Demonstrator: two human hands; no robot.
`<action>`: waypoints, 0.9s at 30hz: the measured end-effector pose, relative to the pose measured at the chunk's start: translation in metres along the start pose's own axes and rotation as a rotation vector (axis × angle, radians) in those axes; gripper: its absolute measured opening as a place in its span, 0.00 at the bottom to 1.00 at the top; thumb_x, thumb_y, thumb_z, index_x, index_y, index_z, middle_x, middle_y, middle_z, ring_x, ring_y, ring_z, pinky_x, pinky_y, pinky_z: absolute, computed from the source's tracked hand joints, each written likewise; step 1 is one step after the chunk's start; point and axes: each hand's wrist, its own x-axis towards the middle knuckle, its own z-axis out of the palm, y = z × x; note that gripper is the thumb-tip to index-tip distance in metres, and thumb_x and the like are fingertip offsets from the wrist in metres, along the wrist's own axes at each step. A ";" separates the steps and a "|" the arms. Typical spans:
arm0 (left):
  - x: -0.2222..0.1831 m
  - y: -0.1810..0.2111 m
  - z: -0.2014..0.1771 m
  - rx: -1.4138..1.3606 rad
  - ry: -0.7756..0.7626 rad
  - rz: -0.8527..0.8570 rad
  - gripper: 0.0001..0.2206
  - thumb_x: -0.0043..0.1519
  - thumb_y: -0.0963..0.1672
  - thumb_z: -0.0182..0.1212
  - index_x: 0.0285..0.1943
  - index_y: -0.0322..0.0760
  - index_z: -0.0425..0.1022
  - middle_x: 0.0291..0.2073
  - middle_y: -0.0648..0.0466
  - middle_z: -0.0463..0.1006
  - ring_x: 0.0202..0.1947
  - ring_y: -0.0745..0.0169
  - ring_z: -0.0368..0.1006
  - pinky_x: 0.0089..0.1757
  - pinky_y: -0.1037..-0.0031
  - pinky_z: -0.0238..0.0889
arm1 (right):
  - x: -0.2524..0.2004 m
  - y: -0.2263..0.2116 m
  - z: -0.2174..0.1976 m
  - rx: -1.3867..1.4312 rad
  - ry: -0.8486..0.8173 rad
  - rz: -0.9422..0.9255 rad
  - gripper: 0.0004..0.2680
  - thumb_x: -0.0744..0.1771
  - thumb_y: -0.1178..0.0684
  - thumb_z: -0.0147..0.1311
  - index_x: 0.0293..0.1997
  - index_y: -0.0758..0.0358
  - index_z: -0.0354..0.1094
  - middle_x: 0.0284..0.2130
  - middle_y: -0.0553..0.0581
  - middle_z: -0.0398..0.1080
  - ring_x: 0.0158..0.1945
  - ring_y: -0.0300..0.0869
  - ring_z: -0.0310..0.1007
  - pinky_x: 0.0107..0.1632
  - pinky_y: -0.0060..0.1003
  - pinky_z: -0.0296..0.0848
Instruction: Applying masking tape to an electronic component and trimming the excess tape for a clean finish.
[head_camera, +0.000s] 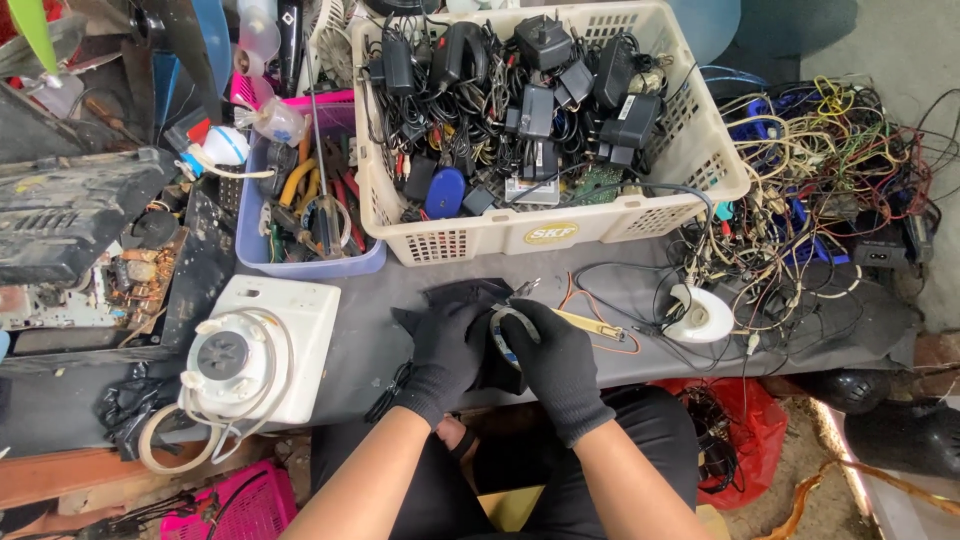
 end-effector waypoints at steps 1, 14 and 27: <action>0.000 -0.002 0.002 0.028 0.021 0.008 0.13 0.69 0.50 0.53 0.56 0.49 0.78 0.48 0.49 0.80 0.54 0.46 0.75 0.57 0.58 0.67 | 0.000 0.001 0.003 -0.040 0.010 -0.032 0.11 0.68 0.46 0.58 0.54 0.51 0.77 0.40 0.66 0.80 0.46 0.60 0.79 0.47 0.53 0.80; -0.003 -0.007 0.006 -0.098 0.092 0.064 0.13 0.71 0.49 0.54 0.59 0.47 0.78 0.47 0.43 0.80 0.52 0.44 0.75 0.55 0.58 0.69 | 0.002 0.034 0.034 -0.230 0.068 -0.272 0.08 0.69 0.47 0.56 0.50 0.50 0.78 0.40 0.63 0.79 0.44 0.59 0.80 0.39 0.51 0.81; -0.005 0.001 -0.003 -0.149 -0.033 -0.096 0.15 0.72 0.47 0.50 0.67 0.50 0.72 0.56 0.44 0.77 0.60 0.45 0.70 0.62 0.54 0.61 | 0.010 0.025 0.044 -0.397 -0.028 -0.370 0.10 0.68 0.49 0.54 0.53 0.53 0.75 0.42 0.65 0.78 0.43 0.60 0.80 0.37 0.49 0.81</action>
